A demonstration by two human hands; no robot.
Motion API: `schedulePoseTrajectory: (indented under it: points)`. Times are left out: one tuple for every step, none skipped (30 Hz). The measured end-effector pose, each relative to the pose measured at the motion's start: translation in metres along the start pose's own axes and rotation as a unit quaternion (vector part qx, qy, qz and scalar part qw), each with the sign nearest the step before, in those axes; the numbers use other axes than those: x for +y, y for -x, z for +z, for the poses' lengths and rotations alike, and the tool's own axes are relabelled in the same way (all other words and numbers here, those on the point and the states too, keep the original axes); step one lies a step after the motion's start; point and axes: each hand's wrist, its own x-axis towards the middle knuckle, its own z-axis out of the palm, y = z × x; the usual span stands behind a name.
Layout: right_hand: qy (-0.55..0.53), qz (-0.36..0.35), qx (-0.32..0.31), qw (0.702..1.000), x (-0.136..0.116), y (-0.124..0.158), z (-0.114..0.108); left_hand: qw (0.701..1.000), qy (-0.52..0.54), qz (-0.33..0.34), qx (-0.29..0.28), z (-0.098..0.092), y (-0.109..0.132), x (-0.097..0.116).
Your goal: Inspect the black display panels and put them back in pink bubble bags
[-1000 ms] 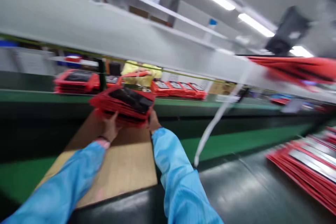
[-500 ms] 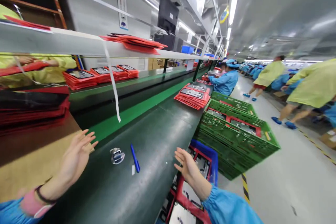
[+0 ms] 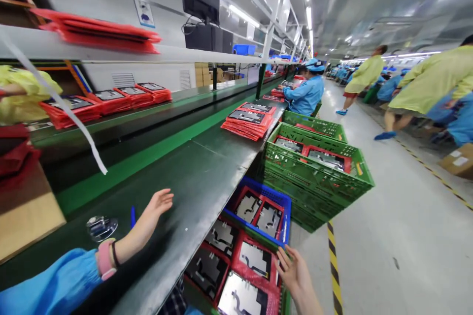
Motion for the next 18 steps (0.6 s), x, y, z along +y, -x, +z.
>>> schedulePoseTrajectory:
  points:
    - [-0.009,0.006,0.001,1.000,0.004,-0.006,-0.007,1.000,-0.021,-0.004,-0.022,0.006,0.003,-0.011]
    - [-0.016,0.013,0.002,1.000,0.008,-0.011,-0.013,0.998,-0.039,-0.007,-0.041,0.010,0.006,-0.021]
    - [-0.021,0.020,0.005,1.000,0.012,-0.015,-0.019,0.997,-0.054,-0.009,-0.057,0.014,0.009,-0.032]
    - [-0.025,0.028,0.009,0.999,0.016,-0.019,-0.024,0.995,-0.067,-0.008,-0.070,0.016,0.011,-0.041]
    - [-0.026,0.036,0.014,0.999,0.020,-0.022,-0.029,0.994,-0.077,-0.003,-0.081,0.018,0.014,-0.050]
    - [-0.025,0.044,0.017,0.999,0.023,-0.025,-0.033,0.992,-0.085,0.004,-0.090,0.020,0.015,-0.058]
    - [-0.024,0.049,0.020,0.998,0.026,-0.028,-0.036,0.991,-0.092,0.012,-0.096,0.021,0.014,-0.065]
    - [-0.021,0.052,0.022,0.998,0.028,-0.031,-0.037,0.990,-0.098,0.021,-0.099,0.023,0.013,-0.070]
    - [-0.019,0.050,0.022,0.998,0.029,-0.034,-0.036,0.989,-0.103,0.030,-0.097,0.025,0.009,-0.073]
    - [-0.018,0.042,0.020,0.999,0.030,-0.037,-0.032,0.989,-0.108,0.041,-0.094,0.028,0.004,-0.076]
    - [-0.016,0.028,0.014,0.999,0.029,-0.041,-0.026,0.988,-0.111,0.053,-0.088,0.032,-0.003,-0.078]
    - [-0.015,0.010,0.006,1.000,0.028,-0.045,-0.016,0.988,-0.115,0.067,-0.082,0.037,-0.012,-0.080]
    - [-0.013,-0.013,-0.006,1.000,0.026,-0.049,-0.004,0.987,-0.118,0.082,-0.074,0.044,-0.023,-0.080]
    - [-0.009,-0.040,-0.019,0.999,0.022,-0.055,0.013,0.986,-0.121,0.098,-0.063,0.054,-0.036,-0.081]
    - [-0.004,-0.070,-0.034,0.997,0.018,-0.061,0.032,0.985,-0.124,0.112,-0.049,0.064,-0.051,-0.081]
    - [0.002,-0.103,-0.050,0.993,0.013,-0.068,0.054,0.983,-0.128,0.125,-0.033,0.077,-0.068,-0.080]
    - [0.010,-0.140,-0.064,0.988,0.006,-0.076,0.079,0.982,-0.131,0.137,-0.015,0.090,-0.087,-0.079]
    - [0.020,-0.181,-0.077,0.980,-0.002,-0.084,0.106,0.980,-0.134,0.148,0.004,0.104,-0.108,-0.077]
